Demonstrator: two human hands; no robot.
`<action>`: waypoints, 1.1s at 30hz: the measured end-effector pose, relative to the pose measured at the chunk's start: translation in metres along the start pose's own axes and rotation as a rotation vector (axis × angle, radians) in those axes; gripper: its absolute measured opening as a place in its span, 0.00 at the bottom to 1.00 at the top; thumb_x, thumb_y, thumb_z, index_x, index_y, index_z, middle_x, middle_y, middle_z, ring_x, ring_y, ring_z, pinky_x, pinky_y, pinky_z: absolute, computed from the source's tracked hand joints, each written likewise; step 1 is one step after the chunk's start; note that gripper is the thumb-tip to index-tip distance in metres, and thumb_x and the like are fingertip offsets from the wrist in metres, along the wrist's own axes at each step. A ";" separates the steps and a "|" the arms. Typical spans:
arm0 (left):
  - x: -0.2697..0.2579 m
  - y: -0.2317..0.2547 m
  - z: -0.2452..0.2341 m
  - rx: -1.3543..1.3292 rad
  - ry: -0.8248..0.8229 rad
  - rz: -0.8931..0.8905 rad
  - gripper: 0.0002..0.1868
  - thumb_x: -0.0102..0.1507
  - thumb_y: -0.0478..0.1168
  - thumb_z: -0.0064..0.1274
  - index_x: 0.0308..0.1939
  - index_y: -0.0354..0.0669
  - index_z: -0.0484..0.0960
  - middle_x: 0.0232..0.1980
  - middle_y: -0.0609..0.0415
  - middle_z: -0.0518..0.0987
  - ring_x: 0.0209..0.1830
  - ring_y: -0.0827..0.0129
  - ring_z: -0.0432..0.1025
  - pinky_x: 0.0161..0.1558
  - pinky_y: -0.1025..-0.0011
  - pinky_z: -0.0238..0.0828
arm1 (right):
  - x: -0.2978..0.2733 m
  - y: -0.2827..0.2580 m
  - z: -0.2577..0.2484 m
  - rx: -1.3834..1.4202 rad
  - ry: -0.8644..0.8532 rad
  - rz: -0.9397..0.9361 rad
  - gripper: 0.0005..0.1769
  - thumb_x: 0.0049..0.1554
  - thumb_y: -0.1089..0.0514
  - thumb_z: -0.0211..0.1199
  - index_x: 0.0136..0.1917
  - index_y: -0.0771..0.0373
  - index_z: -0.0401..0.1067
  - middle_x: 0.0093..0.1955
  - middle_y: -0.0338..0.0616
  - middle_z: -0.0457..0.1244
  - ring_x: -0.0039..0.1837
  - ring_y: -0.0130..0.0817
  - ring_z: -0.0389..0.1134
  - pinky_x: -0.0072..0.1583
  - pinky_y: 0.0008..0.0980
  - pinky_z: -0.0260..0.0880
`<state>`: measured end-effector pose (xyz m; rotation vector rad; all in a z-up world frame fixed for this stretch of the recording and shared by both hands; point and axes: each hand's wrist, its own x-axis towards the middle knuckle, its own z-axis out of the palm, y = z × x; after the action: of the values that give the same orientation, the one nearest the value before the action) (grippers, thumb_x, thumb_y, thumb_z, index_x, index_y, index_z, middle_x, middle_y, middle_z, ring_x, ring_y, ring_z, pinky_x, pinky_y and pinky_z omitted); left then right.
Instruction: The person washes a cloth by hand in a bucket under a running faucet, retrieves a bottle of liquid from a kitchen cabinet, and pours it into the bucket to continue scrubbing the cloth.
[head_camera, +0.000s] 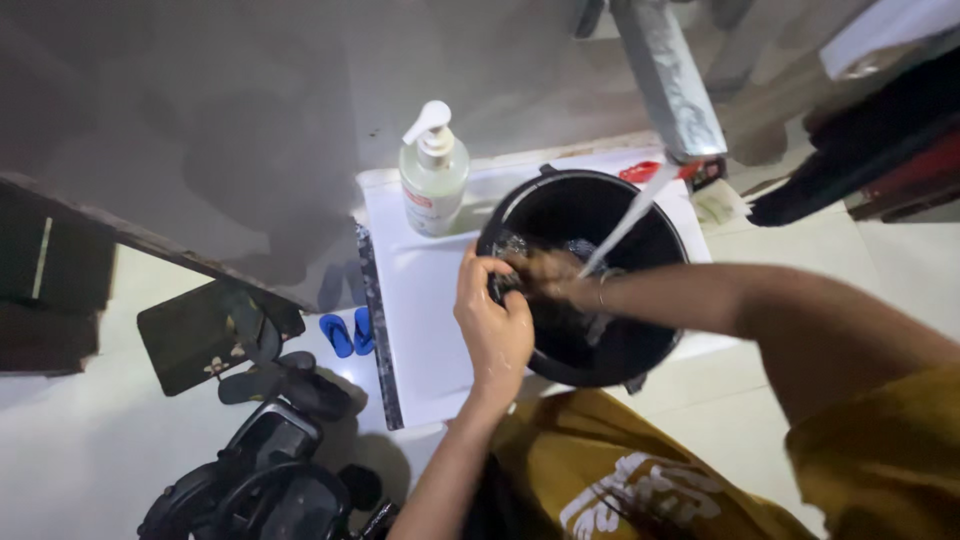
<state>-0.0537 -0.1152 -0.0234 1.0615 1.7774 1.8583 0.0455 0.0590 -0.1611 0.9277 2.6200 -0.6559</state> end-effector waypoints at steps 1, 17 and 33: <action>0.000 0.002 0.000 0.020 0.002 -0.035 0.15 0.50 0.19 0.44 0.38 0.36 0.70 0.68 0.31 0.72 0.68 0.38 0.68 0.66 0.56 0.64 | -0.001 0.002 -0.005 0.049 -0.008 -0.034 0.35 0.52 0.41 0.65 0.68 0.57 0.66 0.52 0.49 0.65 0.54 0.47 0.68 0.56 0.44 0.69; 0.000 0.004 0.003 -0.029 -0.011 -0.017 0.19 0.48 0.18 0.42 0.39 0.37 0.71 0.63 0.38 0.78 0.63 0.45 0.74 0.64 0.60 0.67 | -0.133 -0.011 -0.197 -0.112 -0.530 -0.402 0.38 0.48 0.38 0.74 0.65 0.60 0.74 0.80 0.48 0.50 0.81 0.47 0.47 0.74 0.43 0.49; 0.014 -0.013 0.003 -0.091 -0.057 -0.031 0.13 0.49 0.18 0.44 0.33 0.35 0.72 0.71 0.29 0.69 0.67 0.44 0.73 0.64 0.60 0.70 | 0.014 -0.001 0.030 0.012 -0.105 0.069 0.38 0.52 0.35 0.59 0.67 0.55 0.56 0.67 0.51 0.55 0.69 0.60 0.52 0.67 0.54 0.52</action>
<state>-0.0640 -0.1012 -0.0321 1.0365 1.6518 1.8532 0.0377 0.0499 -0.1920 0.9556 2.4840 -0.6850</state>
